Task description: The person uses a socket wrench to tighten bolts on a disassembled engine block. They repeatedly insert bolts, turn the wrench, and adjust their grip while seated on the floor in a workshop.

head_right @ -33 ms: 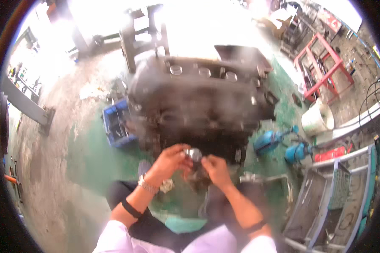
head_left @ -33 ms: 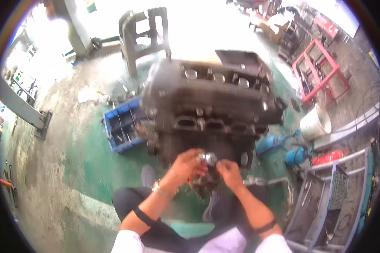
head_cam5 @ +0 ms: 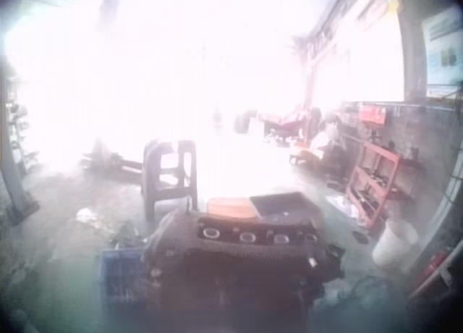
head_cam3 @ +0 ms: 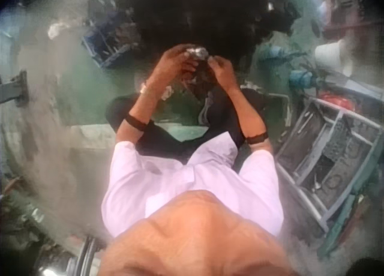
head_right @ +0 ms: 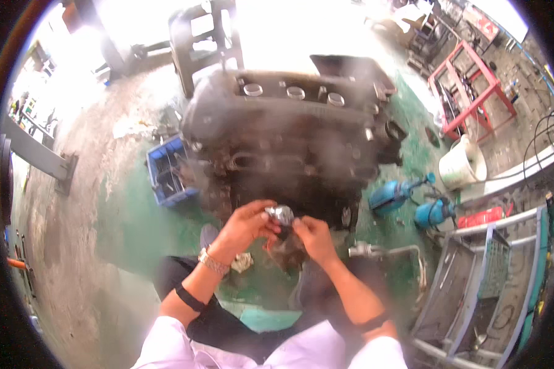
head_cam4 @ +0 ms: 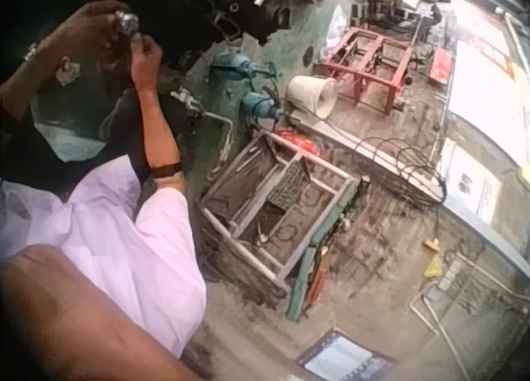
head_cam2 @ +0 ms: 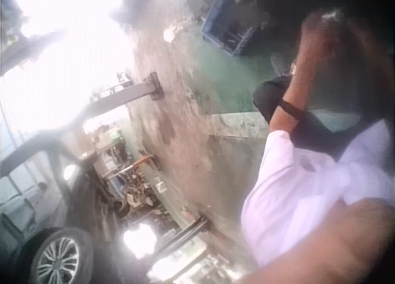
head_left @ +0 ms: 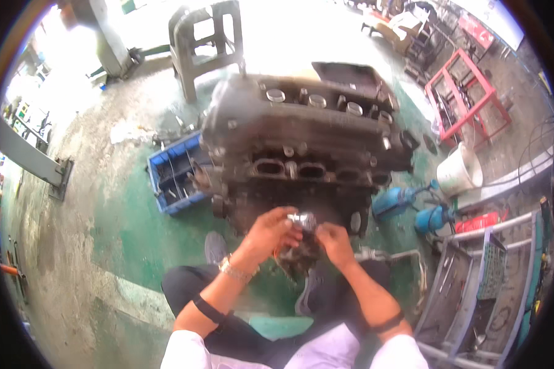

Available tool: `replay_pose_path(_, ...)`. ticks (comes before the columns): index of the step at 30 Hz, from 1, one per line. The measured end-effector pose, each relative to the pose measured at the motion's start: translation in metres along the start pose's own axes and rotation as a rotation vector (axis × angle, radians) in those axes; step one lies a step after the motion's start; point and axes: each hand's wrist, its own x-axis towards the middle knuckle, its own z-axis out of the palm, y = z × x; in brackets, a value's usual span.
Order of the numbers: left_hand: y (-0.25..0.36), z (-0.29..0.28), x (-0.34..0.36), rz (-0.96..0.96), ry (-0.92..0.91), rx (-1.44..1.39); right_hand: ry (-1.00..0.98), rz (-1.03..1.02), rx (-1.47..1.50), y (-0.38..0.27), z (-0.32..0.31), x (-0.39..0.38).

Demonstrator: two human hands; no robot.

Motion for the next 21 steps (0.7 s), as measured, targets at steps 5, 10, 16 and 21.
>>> replay_pose_path(5, -0.001, 0.001, -0.002, 0.102, -0.083, -0.04, -0.047, 0.1, 0.19, 0.004, -0.002, 0.0)
replay_pose_path(10, 0.003, 0.002, -0.001, 0.096, -0.097, -0.034, -0.072, 0.162, 0.202, 0.003, -0.003, 0.001)
replay_pose_path(16, 0.003, 0.003, -0.001, 0.064, -0.121, -0.037, -0.075, 0.164, 0.244, 0.005, -0.002, 0.002)
replay_pose_path(21, 0.006, 0.007, -0.004, 0.017, -0.155, 0.03, -0.196, 0.198, 0.358, 0.017, -0.01, 0.003)
